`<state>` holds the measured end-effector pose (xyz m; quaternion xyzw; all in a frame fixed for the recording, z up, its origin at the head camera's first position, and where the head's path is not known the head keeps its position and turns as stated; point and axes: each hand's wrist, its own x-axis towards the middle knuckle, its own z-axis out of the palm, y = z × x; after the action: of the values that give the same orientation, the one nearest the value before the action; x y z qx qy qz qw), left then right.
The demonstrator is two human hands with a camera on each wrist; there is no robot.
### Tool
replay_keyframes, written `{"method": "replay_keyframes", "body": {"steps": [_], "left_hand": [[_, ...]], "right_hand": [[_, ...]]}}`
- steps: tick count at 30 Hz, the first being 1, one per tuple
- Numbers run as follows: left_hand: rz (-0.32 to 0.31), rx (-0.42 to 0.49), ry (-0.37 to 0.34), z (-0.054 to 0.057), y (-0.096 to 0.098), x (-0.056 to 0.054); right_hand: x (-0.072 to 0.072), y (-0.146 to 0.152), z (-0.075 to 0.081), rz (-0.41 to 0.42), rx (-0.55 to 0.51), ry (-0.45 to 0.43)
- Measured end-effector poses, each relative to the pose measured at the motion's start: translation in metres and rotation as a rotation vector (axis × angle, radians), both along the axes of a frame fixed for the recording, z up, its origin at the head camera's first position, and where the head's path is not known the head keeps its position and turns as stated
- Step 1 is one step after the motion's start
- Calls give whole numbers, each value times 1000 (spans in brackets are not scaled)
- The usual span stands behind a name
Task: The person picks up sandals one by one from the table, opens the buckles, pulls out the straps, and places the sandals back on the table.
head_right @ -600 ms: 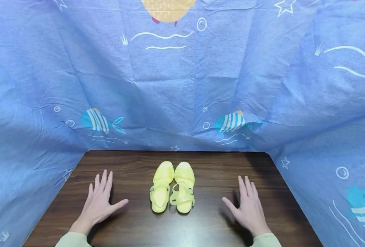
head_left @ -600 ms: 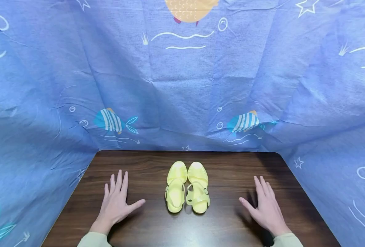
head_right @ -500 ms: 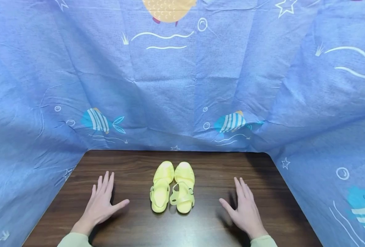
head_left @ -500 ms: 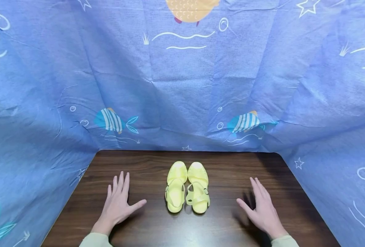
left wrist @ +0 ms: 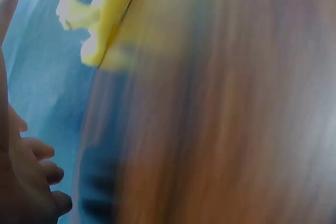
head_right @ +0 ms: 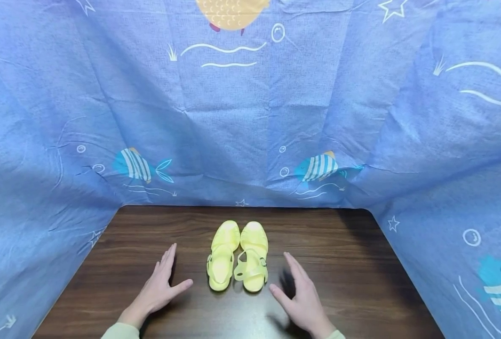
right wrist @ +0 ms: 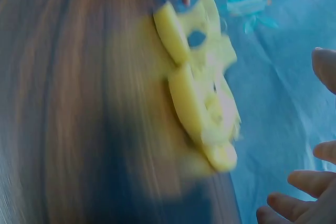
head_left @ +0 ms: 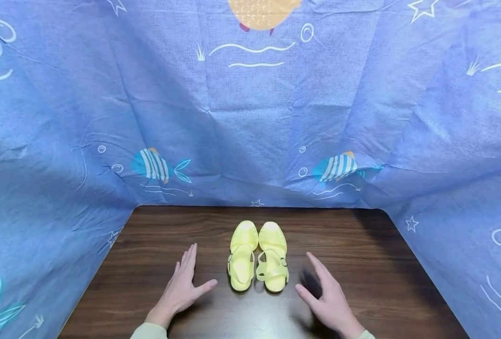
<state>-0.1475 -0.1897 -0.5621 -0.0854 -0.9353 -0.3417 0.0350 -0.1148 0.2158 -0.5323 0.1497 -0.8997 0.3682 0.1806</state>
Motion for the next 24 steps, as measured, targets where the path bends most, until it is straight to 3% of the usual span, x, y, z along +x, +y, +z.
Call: {"method": "replay_keyframes", "body": {"steps": [8,15,24], "left_hand": [[-60,80,-26,-4,27,1],[-93,97,-124,-2,46,-1],[-144,89,-70,-5,61,-9]], "right_hand": [[6,-36,-1,94,-59,-3],[11,-64,-1,240,-174,40],[18,-84,-6,385,-199,-29]]}}
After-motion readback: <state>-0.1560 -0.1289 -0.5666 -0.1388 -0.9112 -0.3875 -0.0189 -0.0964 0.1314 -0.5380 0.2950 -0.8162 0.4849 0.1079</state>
